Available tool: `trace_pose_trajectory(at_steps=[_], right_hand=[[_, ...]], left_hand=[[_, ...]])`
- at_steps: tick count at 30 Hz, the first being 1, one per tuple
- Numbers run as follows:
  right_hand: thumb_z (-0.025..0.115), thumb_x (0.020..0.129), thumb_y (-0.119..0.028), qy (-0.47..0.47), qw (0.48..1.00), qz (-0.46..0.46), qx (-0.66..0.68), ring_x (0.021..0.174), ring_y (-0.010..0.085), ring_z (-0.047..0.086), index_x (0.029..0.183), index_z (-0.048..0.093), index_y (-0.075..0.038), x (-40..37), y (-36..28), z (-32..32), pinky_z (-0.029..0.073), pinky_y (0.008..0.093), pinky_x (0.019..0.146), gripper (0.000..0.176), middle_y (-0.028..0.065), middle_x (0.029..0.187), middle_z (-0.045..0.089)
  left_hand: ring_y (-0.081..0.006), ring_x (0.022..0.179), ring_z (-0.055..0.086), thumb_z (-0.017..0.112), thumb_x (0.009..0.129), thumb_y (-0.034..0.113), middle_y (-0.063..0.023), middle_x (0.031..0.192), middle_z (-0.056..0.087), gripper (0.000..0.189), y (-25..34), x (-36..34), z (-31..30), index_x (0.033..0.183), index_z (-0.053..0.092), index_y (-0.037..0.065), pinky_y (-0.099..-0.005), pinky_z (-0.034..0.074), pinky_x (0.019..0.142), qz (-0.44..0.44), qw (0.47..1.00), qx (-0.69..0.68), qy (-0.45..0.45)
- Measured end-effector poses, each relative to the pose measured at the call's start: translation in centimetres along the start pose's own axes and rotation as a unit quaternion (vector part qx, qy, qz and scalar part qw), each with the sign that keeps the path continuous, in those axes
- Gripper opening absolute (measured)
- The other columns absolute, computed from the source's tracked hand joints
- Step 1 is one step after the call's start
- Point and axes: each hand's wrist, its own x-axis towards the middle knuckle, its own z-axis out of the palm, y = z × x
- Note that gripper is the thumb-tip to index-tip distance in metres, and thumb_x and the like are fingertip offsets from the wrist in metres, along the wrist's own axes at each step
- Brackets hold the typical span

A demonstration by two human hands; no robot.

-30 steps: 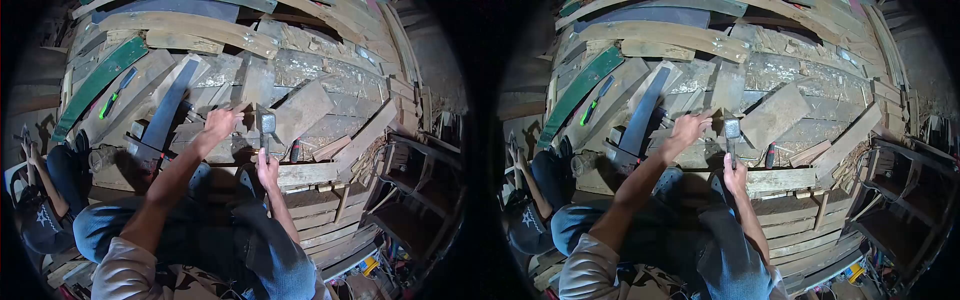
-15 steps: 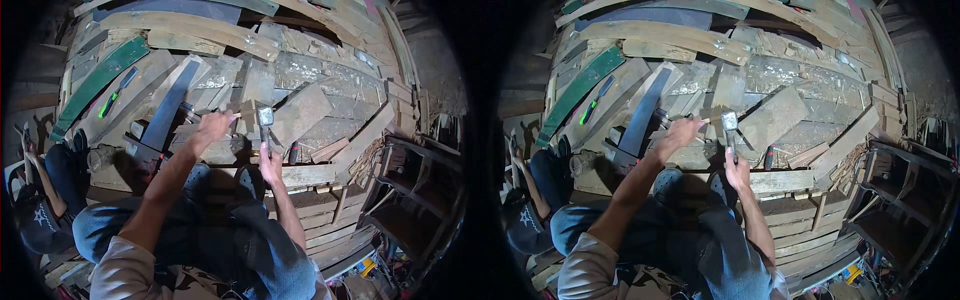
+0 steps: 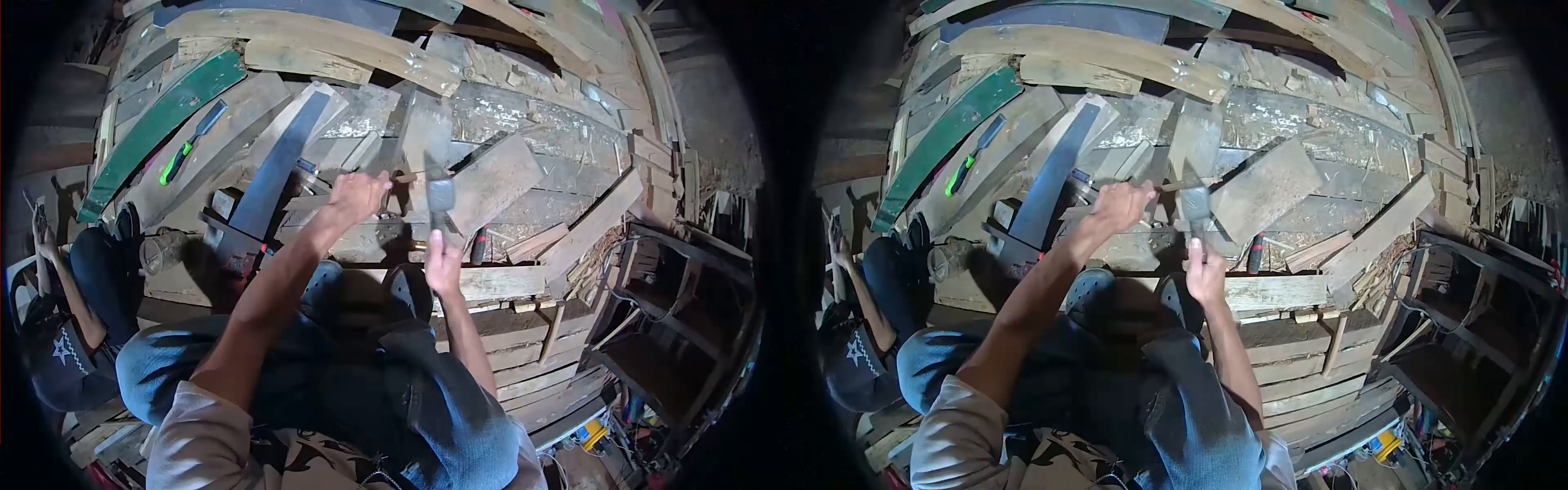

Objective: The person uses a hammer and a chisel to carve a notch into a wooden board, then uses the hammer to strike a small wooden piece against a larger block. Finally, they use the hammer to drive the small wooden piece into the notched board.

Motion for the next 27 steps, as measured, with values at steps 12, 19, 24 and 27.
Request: trace_pose_trajectory(at_steps=[12, 19, 24, 27], right_hand=[[0.037, 0.094, -0.059, -0.012, 0.923, 0.269, 0.273, 0.037, 0.0078, 0.034, 0.068, 0.053, -0.007, -2.8, 0.8, 0.9, 0.026, 0.0250, 0.035, 0.060, -0.0028, 0.046, 0.036], [0.040, 0.097, -0.050, -0.029, 0.962, 0.192, 0.194, 0.046, 0.0060, 0.037, 0.065, 0.049, -0.010, -3.2, 2.1, -0.3, 0.032, 0.0238, 0.043, 0.052, -0.0029, 0.050, 0.038], [0.046, 0.095, -0.050, -0.072, 0.963, 0.180, 0.186, 0.045, 0.0060, 0.039, 0.065, 0.049, -0.009, -1.0, 0.0, -0.1, 0.031, 0.0234, 0.042, 0.051, -0.0043, 0.053, 0.041], [0.046, 0.094, -0.052, -0.090, 0.957, 0.198, 0.193, 0.043, 0.0060, 0.039, 0.067, 0.050, -0.009, 0.2, -0.3, -0.1, 0.029, 0.0229, 0.039, 0.051, -0.0037, 0.052, 0.041]], left_hand=[[-0.0342, 0.077, 0.067, 0.038, 0.096, 0.035, -0.0186, 0.081, 0.067, 0.037, 0.6, 0.3, -0.9, 0.108, 0.061, 0.009, -0.0481, 0.052, 0.065, -0.011, 0.996, 0.063, -0.064], [-0.0333, 0.078, 0.067, 0.038, 0.097, 0.033, -0.0198, 0.083, 0.066, 0.038, 1.6, 0.5, -1.7, 0.103, 0.061, 0.004, -0.0477, 0.053, 0.067, -0.011, 0.993, 0.068, -0.093], [-0.0359, 0.103, 0.060, 0.032, 0.099, 0.036, -0.0205, 0.104, 0.064, 0.044, 2.1, 1.6, -3.3, 0.104, 0.064, 0.005, -0.0527, 0.044, 0.091, -0.076, 0.972, 0.008, -0.223], [-0.0359, 0.107, 0.058, 0.030, 0.098, 0.039, -0.0186, 0.109, 0.063, 0.048, 2.2, 1.8, -4.2, 0.106, 0.064, 0.006, -0.0535, 0.042, 0.094, -0.108, 0.958, -0.012, -0.264]])
